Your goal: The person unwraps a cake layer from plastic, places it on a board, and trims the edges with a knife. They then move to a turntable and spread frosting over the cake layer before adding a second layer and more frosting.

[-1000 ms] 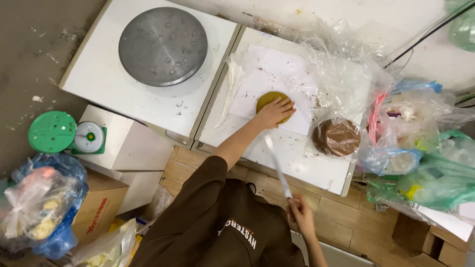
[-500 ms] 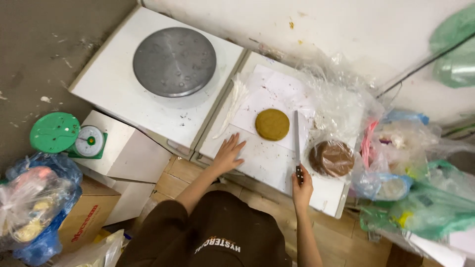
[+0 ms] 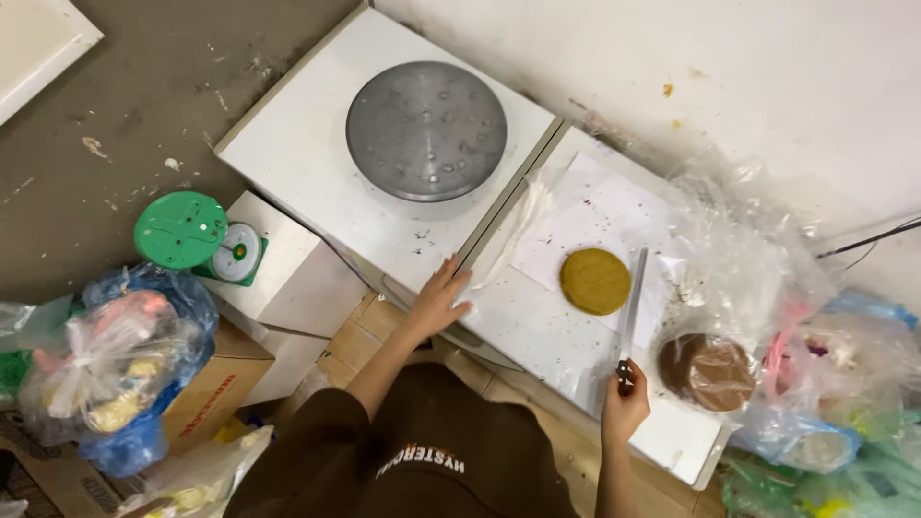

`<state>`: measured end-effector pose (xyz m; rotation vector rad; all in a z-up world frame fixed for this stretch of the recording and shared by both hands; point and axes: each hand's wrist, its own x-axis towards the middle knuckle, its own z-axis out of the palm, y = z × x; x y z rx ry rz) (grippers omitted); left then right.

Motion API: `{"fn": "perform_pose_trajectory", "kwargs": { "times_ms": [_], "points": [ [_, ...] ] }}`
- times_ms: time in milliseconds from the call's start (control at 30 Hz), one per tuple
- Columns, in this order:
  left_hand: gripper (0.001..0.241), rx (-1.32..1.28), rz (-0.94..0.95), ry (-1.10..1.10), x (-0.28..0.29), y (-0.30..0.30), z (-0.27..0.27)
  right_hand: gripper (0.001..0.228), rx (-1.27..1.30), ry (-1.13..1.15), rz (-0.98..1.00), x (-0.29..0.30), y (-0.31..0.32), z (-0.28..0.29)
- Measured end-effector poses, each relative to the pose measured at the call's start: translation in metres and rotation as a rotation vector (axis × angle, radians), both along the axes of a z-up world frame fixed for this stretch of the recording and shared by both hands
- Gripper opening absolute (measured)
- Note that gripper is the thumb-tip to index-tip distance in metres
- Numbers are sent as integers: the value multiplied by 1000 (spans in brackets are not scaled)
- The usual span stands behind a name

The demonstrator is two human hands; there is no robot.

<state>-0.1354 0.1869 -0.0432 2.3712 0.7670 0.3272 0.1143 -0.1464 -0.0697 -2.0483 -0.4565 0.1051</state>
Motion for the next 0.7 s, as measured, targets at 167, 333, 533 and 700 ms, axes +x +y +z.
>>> {"fn": "perform_pose_trajectory", "kwargs": {
  "times_ms": [167, 333, 533, 700],
  "points": [
    [63, -53, -19, -57, -18, 62, 27, 37, 79, -114, -65, -12, 25, -15],
    [44, -123, 62, -164, -46, 126, 49, 41, 24, -129, -157, 14, 62, -8],
    [30, -359, 134, -276, -57, 180, 35, 32, -304, -586, -38, 30, 85, -5],
    [29, -578, 22, -183, -40, 156, 2, 29, -163, -232, -89, -17, 121, -1]
  ]
}}
